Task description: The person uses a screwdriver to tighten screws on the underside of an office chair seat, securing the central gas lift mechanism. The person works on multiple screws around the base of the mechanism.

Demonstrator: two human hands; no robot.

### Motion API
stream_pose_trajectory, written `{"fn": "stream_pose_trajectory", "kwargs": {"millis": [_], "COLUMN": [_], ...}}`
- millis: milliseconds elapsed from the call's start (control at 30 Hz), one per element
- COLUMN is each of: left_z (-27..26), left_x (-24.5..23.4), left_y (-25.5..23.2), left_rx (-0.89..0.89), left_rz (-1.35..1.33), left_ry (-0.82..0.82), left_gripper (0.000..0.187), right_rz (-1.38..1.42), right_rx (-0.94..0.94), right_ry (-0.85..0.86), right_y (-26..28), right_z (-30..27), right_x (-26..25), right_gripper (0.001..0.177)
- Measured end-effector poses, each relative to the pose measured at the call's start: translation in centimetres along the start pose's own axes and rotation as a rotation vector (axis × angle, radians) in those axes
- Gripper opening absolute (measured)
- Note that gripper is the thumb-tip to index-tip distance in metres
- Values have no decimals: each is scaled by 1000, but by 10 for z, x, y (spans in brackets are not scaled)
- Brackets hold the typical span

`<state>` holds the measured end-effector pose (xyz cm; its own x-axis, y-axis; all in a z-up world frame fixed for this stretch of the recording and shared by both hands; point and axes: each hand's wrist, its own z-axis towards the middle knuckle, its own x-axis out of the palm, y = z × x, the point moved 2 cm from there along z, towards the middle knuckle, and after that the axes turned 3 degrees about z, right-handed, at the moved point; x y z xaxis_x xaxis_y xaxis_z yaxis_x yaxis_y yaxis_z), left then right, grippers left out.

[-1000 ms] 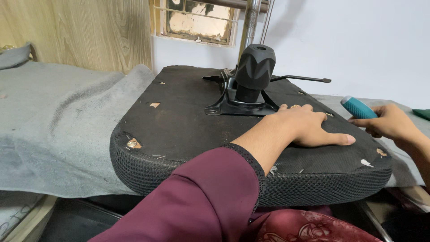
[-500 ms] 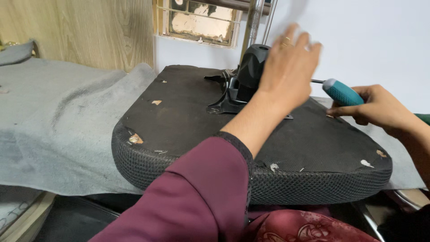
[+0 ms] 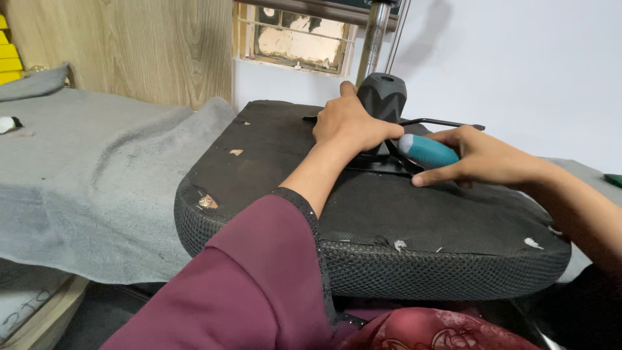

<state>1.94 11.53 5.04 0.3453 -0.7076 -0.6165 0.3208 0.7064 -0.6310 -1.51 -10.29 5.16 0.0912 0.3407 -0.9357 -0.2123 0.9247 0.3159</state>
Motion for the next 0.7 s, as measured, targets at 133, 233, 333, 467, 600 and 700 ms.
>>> {"fn": "stream_pose_trajectory", "kwargs": {"millis": [133, 233, 333, 467, 600, 700], "left_z": [2, 0, 2, 5, 9, 13], "left_x": [0, -3, -3, -6, -10, -14], "left_y": [1, -1, 2, 6, 12, 18], "left_rx": [14, -10, 5, -8, -55, -106], "left_rz": [-44, -80, -81, -90, -99, -136], "left_ry": [-10, -21, -40, -95, -100, -158], "left_gripper": [90, 80, 71, 71, 68, 70], "right_rz": [39, 38, 14, -53, -79, -27], "right_rx": [-33, -169, -108, -107, -98, -74], "right_ry": [-47, -91, -135, -199, -190, -135], "right_y": [7, 7, 2, 3, 12, 19], "right_z": [2, 3, 8, 12, 21, 29], "right_x": [8, 12, 17, 20, 25, 28], "right_gripper": [68, 66, 66, 64, 65, 62]}}
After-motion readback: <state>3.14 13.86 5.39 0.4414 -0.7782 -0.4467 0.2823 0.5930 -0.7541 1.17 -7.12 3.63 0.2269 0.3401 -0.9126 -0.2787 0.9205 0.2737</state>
